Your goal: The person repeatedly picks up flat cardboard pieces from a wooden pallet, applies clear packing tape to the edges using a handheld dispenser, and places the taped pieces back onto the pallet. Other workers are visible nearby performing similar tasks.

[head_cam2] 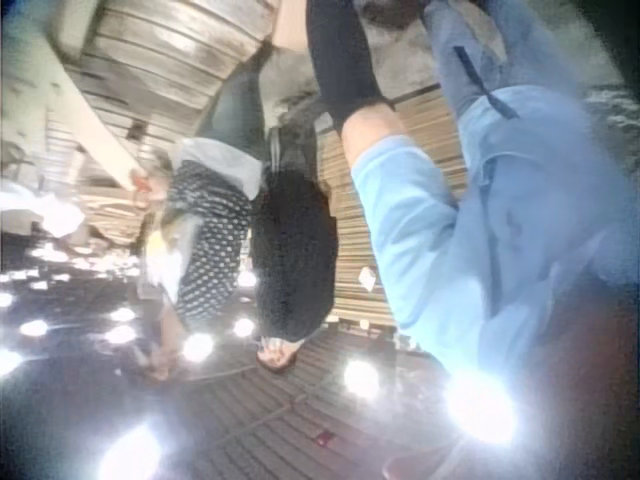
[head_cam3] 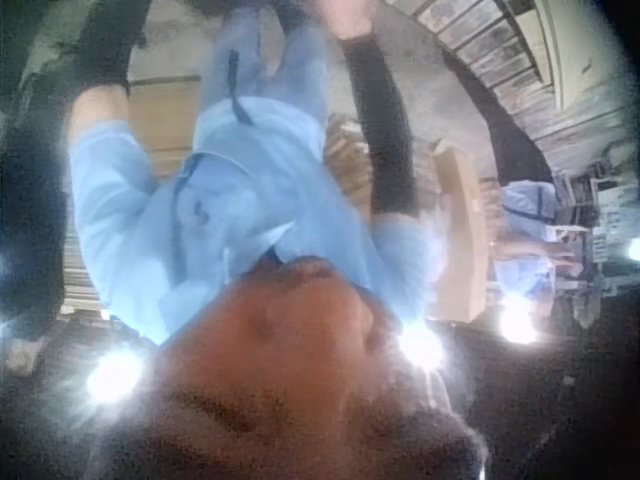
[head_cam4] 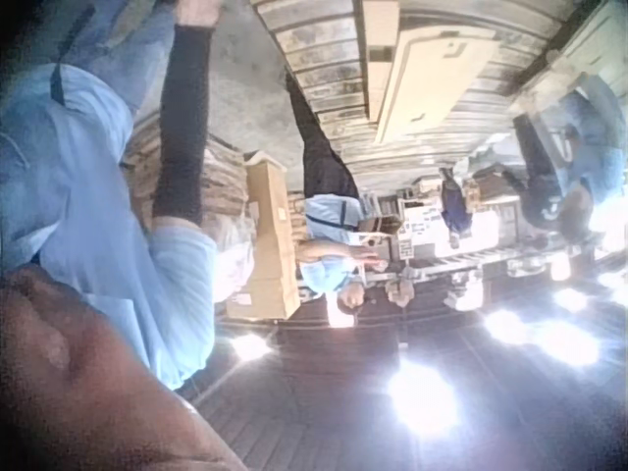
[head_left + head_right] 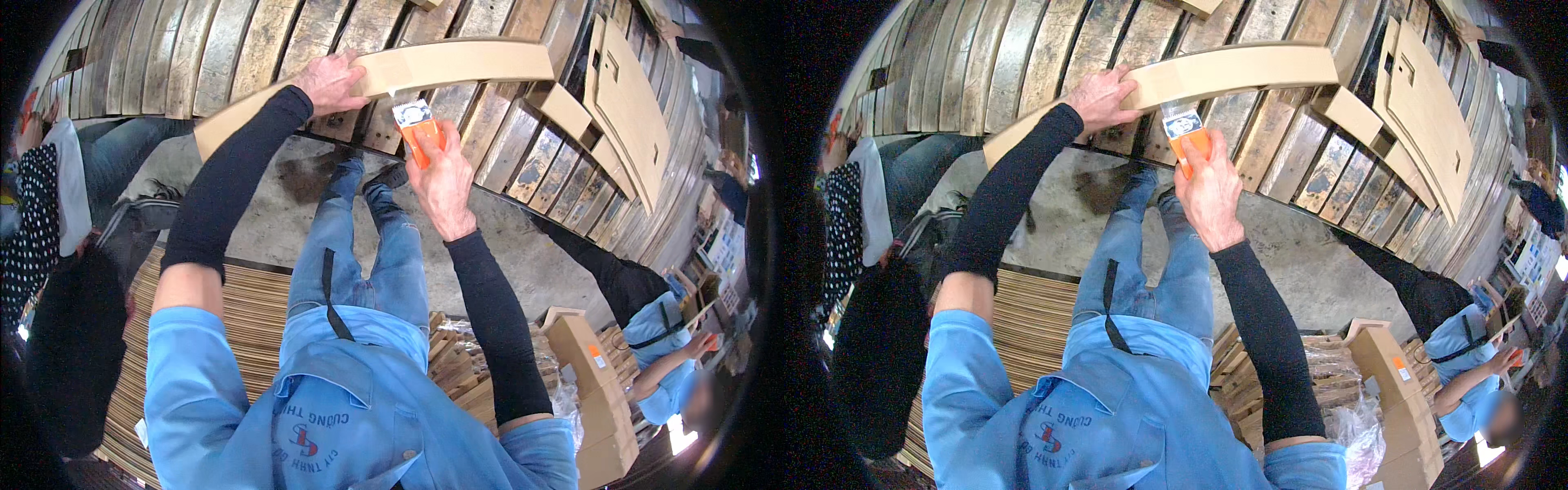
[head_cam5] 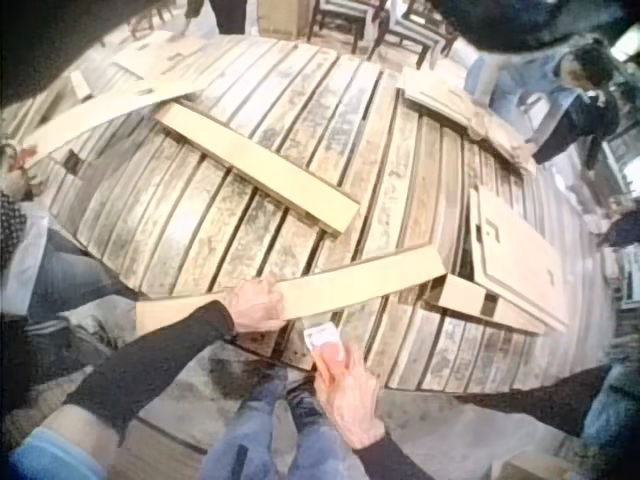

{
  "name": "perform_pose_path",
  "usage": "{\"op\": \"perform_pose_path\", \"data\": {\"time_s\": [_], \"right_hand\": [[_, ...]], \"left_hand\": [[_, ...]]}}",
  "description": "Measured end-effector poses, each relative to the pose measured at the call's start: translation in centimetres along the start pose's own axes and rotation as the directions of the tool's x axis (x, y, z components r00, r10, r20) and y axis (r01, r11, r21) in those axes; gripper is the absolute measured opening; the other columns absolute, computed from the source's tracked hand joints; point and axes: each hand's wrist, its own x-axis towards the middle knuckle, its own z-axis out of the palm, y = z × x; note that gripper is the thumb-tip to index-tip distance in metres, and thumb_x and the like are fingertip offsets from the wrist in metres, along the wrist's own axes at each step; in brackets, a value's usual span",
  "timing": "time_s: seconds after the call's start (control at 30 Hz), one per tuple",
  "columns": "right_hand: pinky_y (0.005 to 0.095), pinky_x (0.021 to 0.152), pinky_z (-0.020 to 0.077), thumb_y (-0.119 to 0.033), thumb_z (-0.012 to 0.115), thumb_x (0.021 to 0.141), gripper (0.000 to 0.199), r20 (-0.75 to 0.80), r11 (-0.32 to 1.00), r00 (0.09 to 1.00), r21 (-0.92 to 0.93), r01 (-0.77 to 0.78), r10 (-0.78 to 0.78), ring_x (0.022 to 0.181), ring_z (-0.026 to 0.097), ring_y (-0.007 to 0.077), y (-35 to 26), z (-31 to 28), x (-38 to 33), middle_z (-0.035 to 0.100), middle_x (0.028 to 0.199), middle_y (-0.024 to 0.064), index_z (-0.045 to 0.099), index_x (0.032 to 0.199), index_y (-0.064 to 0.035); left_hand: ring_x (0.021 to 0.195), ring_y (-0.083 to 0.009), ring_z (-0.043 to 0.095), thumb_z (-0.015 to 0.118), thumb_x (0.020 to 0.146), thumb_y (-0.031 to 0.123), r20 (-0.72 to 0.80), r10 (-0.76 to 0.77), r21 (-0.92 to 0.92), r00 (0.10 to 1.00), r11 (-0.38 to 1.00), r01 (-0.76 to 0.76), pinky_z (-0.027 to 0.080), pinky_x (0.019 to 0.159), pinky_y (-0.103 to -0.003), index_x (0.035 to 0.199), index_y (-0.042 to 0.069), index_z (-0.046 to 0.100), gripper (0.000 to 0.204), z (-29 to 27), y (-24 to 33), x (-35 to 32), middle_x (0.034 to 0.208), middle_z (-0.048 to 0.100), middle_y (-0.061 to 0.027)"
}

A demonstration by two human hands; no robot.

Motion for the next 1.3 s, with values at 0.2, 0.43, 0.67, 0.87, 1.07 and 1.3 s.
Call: {"op": "perform_pose_path", "data": {"time_s": [0.2,0.43,0.67,0.87,1.07,1.3], "right_hand": [[0.0453,0.080,0.0594,-0.009,0.076,0.075,0.043,-0.119,0.992,0.986,0.031,0.125,-0.121,0.097,0.069,0.0372,2.0,2.6,2.2,0.055,0.131,0.0183,0.071,0.117,-0.0145],[0.0435,0.074,0.0602,-0.016,0.076,0.074,0.040,-0.105,0.992,0.991,-0.103,0.073,-0.084,0.086,0.071,0.0341,-0.4,3.7,8.8,0.057,0.126,0.0163,0.074,0.113,-0.0139],[0.0436,0.075,0.0598,-0.015,0.076,0.075,0.045,-0.078,0.999,0.996,0.020,0.048,-0.046,0.087,0.071,0.0349,0.7,2.7,4.8,0.054,0.130,0.0181,0.072,0.119,-0.0150],[0.0464,0.078,0.0590,-0.014,0.073,0.076,0.044,0.042,0.998,0.998,-0.006,-0.055,0.056,0.090,0.070,0.0371,2.1,3.7,0.5,0.052,0.133,0.0186,0.071,0.120,-0.0157],[0.0459,0.062,0.0594,-0.015,0.070,0.076,0.026,0.040,0.986,0.999,-0.166,-0.014,0.021,0.068,0.071,0.0358,1.8,5.5,5.1,0.056,0.103,0.0201,0.073,0.101,-0.0082],[0.0398,0.059,0.0575,-0.018,0.067,0.080,0.018,0.074,0.947,0.994,-0.305,0.100,-0.081,0.071,0.072,0.0289,3.3,4.3,7.4,0.068,0.095,0.0240,0.078,0.088,-0.0059]], "left_hand": [[0.126,-0.0400,0.058,0.062,0.092,0.051,0.037,-0.032,-0.404,0.999,0.914,0.044,0.046,0.106,-0.041,0.116,-0.004,0.068,0.059,1.0,-3.1,0.2,0.156,0.038,-0.0280],[0.137,-0.0358,0.046,0.071,0.086,0.037,-0.483,0.051,0.062,0.874,0.998,-0.024,0.040,0.111,-0.047,0.122,0.008,0.061,0.047,3.7,-0.5,1.5,0.155,0.041,-0.0155],[0.132,-0.0318,0.045,0.081,0.076,0.040,-0.398,-0.187,0.143,0.898,0.955,0.262,0.036,0.103,-0.053,0.115,0.012,0.062,0.052,3.9,3.2,2.0,0.149,0.043,-0.0102],[0.137,-0.0369,0.038,0.072,0.076,0.062,-0.371,-0.126,0.199,0.920,0.957,0.212,0.033,0.105,-0.061,0.119,0.009,0.061,0.069,3.4,2.9,1.5,0.155,0.035,-0.0147],[0.140,-0.0371,0.037,0.069,0.082,0.062,-0.376,-0.209,0.194,0.903,0.935,0.298,0.027,0.107,-0.063,0.126,0.014,0.063,0.065,3.1,6.1,5.2,0.156,0.035,-0.0171],[0.130,-0.0346,0.045,0.080,0.077,0.045,-0.408,-0.254,0.230,0.877,0.901,0.368,0.035,0.100,-0.057,0.123,0.022,0.062,0.054,3.2,4.9,6.8,0.144,0.045,-0.0141]]}}
